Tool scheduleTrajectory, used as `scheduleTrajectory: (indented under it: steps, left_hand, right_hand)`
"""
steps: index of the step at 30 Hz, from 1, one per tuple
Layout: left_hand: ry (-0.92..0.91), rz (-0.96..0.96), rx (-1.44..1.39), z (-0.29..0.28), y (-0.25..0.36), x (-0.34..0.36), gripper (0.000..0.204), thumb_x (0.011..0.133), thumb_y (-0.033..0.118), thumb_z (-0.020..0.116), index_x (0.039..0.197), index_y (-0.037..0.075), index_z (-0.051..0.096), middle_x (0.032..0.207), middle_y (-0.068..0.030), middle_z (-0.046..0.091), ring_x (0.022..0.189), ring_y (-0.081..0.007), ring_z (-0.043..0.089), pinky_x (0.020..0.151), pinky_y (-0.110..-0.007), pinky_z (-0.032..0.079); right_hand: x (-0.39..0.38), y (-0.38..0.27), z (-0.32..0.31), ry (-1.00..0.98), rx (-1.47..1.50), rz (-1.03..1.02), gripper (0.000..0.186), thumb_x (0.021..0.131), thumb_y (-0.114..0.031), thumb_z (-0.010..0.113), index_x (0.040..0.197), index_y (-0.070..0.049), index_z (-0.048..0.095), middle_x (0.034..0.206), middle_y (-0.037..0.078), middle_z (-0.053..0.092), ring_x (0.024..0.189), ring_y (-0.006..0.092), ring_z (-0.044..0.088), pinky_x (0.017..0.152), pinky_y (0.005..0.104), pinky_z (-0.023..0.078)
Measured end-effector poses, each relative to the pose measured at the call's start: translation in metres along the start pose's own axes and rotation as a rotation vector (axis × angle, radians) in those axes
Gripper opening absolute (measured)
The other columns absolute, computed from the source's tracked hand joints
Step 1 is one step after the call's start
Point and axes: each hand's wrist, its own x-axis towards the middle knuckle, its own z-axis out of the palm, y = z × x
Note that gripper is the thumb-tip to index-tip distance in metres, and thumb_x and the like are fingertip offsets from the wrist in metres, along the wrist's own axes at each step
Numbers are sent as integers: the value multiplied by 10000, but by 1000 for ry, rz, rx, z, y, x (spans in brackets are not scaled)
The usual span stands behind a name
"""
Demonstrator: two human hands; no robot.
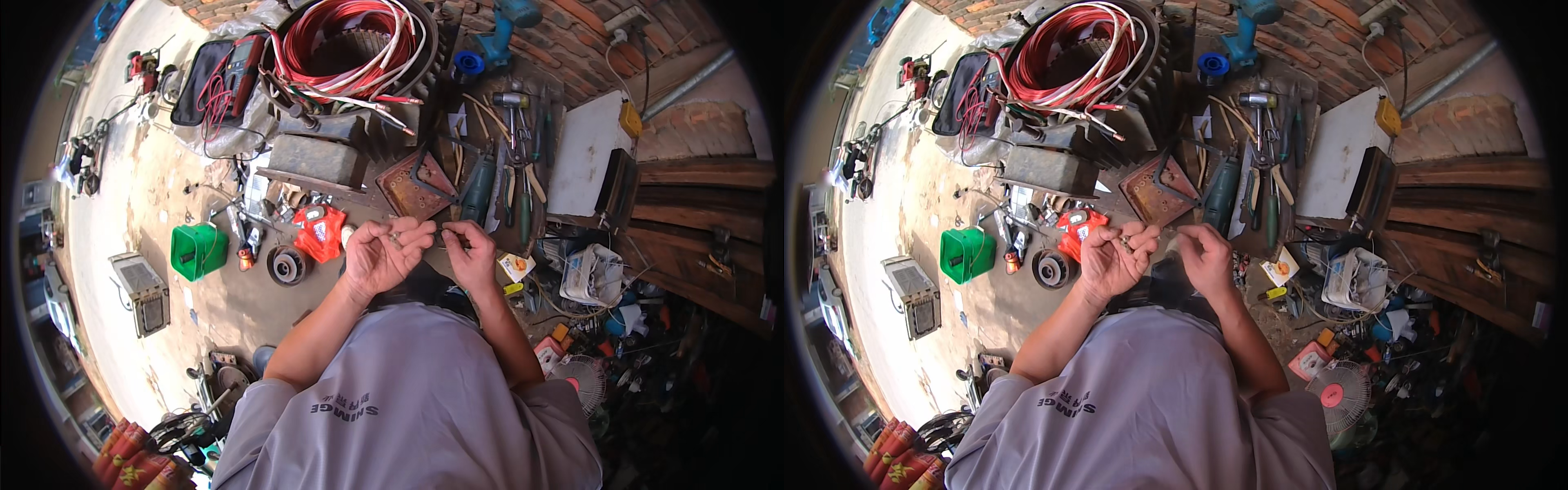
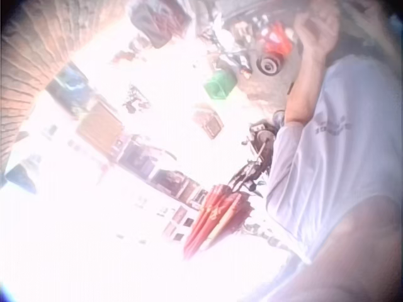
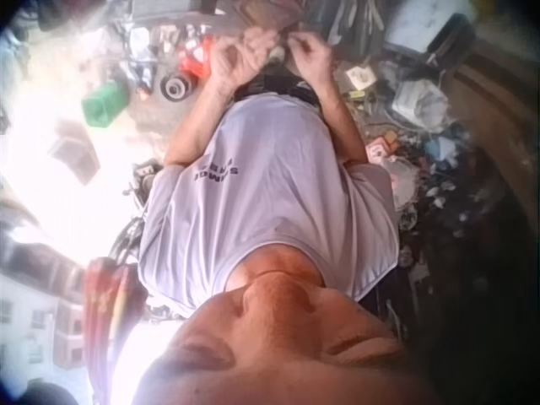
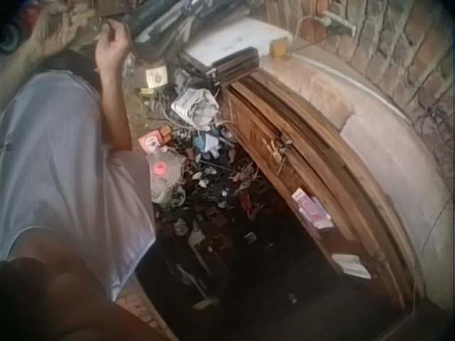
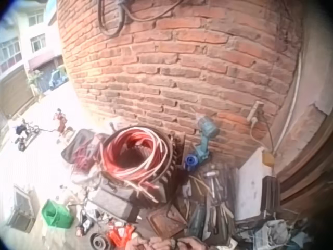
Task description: The person puts on a face mask, then uses a power drill to remove screws from a small electronic component. They handle the component and screws by hand, placing the screws on a workbench in a cluttered workshop.
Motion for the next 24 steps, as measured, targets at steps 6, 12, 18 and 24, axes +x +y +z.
scheduleTrajectory:
  steps: [6,12,18,24]
  left_hand:
    - [40,13,56,9,-2,1,504,886,202,441,1313,-58,503,1453,-224,409,1273,-334,497,1016,-403,457]
    - [101,50,63,21,-5,6,591,871,199,447,1414,-27,393,1492,-188,372,1371,-294,387,1094,-420,366]
    - [70,59,95,18,-6,10,647,868,152,433,1464,-42,274,1502,-191,352,1389,-296,356,1122,-414,324]
    - [40,107,37,9,-5,11,631,871,74,383,1461,-79,222,1493,-214,351,1389,-318,348,1162,-397,267]
  right_hand:
    - [2,-5,2,31,7,11,108,838,8,651,945,18,654,841,107,638,687,175,625,633,274,493]
    - [4,-57,-3,142,5,-159,122,861,5,643,983,15,646,893,111,611,728,186,610,638,275,489]
    - [12,-72,0,85,-81,-343,155,797,-9,702,948,-11,667,853,116,621,724,236,605,631,321,480]
    - [8,-77,11,-21,-254,-397,166,741,-36,721,898,-61,673,843,72,612,761,273,587,668,371,478]
